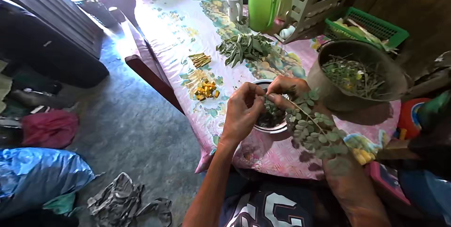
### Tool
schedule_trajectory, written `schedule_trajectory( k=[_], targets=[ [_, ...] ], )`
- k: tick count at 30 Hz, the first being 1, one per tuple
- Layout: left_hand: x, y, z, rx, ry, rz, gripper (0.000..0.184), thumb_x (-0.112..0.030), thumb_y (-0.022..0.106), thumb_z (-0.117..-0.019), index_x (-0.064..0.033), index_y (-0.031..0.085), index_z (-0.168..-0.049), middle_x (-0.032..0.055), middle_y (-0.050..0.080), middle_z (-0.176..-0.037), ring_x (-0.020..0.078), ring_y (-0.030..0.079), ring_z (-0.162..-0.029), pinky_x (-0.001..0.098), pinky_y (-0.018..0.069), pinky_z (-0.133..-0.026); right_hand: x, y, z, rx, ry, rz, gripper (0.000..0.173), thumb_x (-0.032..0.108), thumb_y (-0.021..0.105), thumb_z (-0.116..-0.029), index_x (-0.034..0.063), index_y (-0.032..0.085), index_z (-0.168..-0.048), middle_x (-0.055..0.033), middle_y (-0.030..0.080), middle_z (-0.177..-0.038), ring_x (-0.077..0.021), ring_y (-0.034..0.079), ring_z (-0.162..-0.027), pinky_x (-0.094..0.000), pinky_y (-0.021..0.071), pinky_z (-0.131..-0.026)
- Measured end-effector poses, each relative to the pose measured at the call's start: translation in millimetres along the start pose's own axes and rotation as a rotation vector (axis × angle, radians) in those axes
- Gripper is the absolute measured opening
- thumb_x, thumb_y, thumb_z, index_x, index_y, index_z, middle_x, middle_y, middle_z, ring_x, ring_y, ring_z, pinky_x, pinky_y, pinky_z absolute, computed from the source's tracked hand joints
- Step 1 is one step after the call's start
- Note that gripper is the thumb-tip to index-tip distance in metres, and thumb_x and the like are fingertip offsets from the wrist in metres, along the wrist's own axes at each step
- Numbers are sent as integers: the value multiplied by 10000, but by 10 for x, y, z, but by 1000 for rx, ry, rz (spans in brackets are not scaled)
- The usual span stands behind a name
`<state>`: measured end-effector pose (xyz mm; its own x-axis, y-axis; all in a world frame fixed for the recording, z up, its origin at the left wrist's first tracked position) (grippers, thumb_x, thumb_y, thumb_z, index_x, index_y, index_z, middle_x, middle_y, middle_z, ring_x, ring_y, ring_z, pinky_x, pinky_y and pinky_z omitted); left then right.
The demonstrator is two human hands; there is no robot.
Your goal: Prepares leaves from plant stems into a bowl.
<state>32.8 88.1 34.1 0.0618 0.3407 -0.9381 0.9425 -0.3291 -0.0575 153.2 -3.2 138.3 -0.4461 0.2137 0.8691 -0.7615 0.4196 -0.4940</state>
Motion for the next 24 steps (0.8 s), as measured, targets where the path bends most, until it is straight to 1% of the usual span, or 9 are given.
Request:
schedule_trajectory(
  k=[2,4,6,9,12,15,18,21,24],
  targets=[
    [-14,54,-7,26,-3,16,113,-11,594,-946,-40,627,-1051,87,642,-855,168,643,-667,303,580,-587,-1,205,-159,203,-237,118,78,-159,535,-923,-163,612,-929,-209,595,-893,-139,543,-819,-158,437,-763],
    [-17,129,-15,52,-15,12,100,-19,590,-945,-47,627,-1033,88,654,-863,178,660,-675,317,594,-592,-229,354,-532,269,-793,-32,92,-47,550,-881,-60,618,-820,-101,570,-737,-61,533,-683,-146,451,-646],
    [10,181,-34,61,-16,-63,95,-37,596,-959,-64,634,-1041,71,667,-883,170,669,-695,322,602,-611,-470,217,-897,297,-1014,-124,154,87,562,-956,-38,635,-903,-38,587,-743,-7,531,-651,-157,470,-605],
    [80,156,-71,55,46,-402,145,-55,615,-983,-74,681,-1111,50,713,-1013,140,708,-857,351,623,-771,-541,-531,-1238,187,-763,-110,162,143,535,-1010,6,616,-980,44,609,-811,22,564,-669,-163,507,-614],
    [125,167,-41,56,83,-654,232,-80,651,-975,-95,697,-1202,94,702,-1157,233,690,-1036,481,578,-883,-891,-1186,-1695,5,-442,219,201,260,579,-1014,66,632,-1008,47,565,-778,1,513,-594,-196,468,-535],
    [109,203,-3,44,99,-629,259,-204,598,-1006,-116,698,-1228,67,701,-1196,206,674,-1084,463,561,-913,-1320,-1407,-1930,143,53,551,464,413,636,-1012,-21,650,-1177,-200,659,-988,-305,619,-880,-561,494,-847],
    [119,236,11,49,89,-521,276,-255,581,-1000,-137,707,-1215,21,708,-1177,131,682,-1075,398,580,-932,-1176,-1287,-1803,331,-69,307,402,255,709,-965,46,604,-1292,-74,682,-884,-134,630,-677,-312,562,-639],
    [104,310,32,111,56,-377,279,-250,610,-991,-114,702,-1217,30,714,-1165,123,690,-1076,374,587,-950,-897,-1034,-1528,491,-287,-3,553,139,688,-866,45,539,-1390,-91,707,-966,-172,685,-705,-327,615,-635],
    [22,386,54,164,13,-222,251,-201,634,-992,-89,696,-1208,36,719,-1162,116,705,-1053,324,607,-926,-693,-731,-1282,527,-425,-139,427,31,573,-949,7,543,-1374,-95,721,-959,-150,674,-664,-296,607,-609]
  ],
)
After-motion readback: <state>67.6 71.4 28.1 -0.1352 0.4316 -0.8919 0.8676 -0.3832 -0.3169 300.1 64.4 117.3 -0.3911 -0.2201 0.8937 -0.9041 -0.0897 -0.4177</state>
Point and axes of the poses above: each hand's wrist, its own z-axis away from the middle knuckle, its own y-axis out of the palm, x = y × z, the point moved 10 cm from there along -z, towards the middle knuckle
